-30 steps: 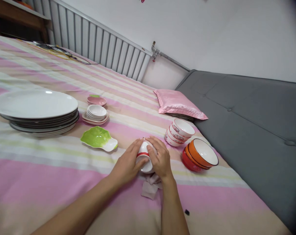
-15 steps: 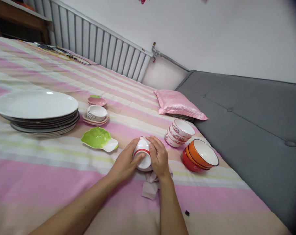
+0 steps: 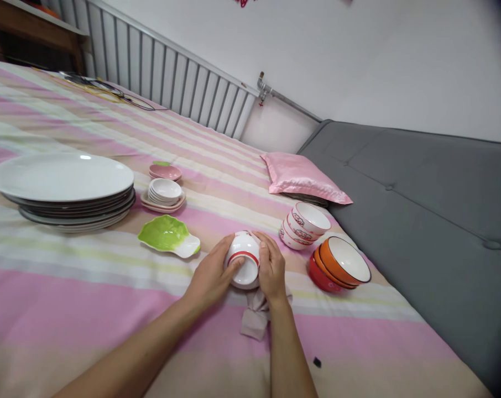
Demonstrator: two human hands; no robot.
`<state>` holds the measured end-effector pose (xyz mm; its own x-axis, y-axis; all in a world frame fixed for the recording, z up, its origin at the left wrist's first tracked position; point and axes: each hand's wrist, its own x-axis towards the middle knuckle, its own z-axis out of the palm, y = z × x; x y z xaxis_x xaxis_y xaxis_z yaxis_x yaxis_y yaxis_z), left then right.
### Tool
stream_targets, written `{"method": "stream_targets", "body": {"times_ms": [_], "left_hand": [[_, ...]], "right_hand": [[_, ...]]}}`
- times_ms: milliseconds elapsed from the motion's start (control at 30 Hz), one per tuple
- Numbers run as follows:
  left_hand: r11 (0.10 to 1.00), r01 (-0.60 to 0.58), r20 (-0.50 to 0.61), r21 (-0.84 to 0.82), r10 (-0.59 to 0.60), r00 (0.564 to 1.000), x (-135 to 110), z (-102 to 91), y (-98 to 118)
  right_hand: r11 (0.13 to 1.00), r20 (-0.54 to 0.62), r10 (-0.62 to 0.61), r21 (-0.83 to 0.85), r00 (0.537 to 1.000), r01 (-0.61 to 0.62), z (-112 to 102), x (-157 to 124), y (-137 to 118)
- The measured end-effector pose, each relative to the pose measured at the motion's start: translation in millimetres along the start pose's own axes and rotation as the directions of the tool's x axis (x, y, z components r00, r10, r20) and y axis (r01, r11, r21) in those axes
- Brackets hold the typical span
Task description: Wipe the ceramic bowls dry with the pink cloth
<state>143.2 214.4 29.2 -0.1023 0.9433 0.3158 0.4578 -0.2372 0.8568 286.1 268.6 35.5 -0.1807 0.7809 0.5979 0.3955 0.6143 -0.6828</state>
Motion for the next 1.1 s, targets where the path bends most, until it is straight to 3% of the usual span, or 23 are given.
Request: {"method": "stream_targets", "body": {"times_ms": [433,667,767,867,1000,1100], "left_hand": [[0.978,0.138,-0.101,0.157,-0.123,0.987,-1.9,-4.4,1.0],[0.978,0.159,-0.133,0.133,-0.142,0.981,-0.1,-5.2,-0.9],[0.985,0.137,-0.135,0.107,-0.123,0.983,0.8,-3.7,-5.8],[0.994,0.107,-0.104,0.025,-0.104,0.989,0.4,-2.3,-8.7],[0.989,0.135,-0.054,-0.056,-0.138,0.989,-2.3,-2.3,-5.2],[0.987,0.143,-0.027,-0.068,-0.145,0.989,-4.2,-3.0,-0.7]], "right_hand": [[0.995,0.059,0.099,0.021,0.993,-0.1,1.1,-2.8,3.2],[0.968,0.067,0.17,0.174,0.983,-0.179,7.1,-6.1,15.9],[0.921,0.023,0.248,0.304,0.969,-0.243,8.7,-5.3,17.4],[0.837,-0.022,0.401,0.416,0.916,-0.356,6.0,-2.7,14.1],[0.68,0.101,0.534,0.539,0.839,-0.498,-2.4,1.3,1.5],[0.649,0.162,0.543,0.542,0.824,-0.534,-6.9,2.5,-10.4]]}}
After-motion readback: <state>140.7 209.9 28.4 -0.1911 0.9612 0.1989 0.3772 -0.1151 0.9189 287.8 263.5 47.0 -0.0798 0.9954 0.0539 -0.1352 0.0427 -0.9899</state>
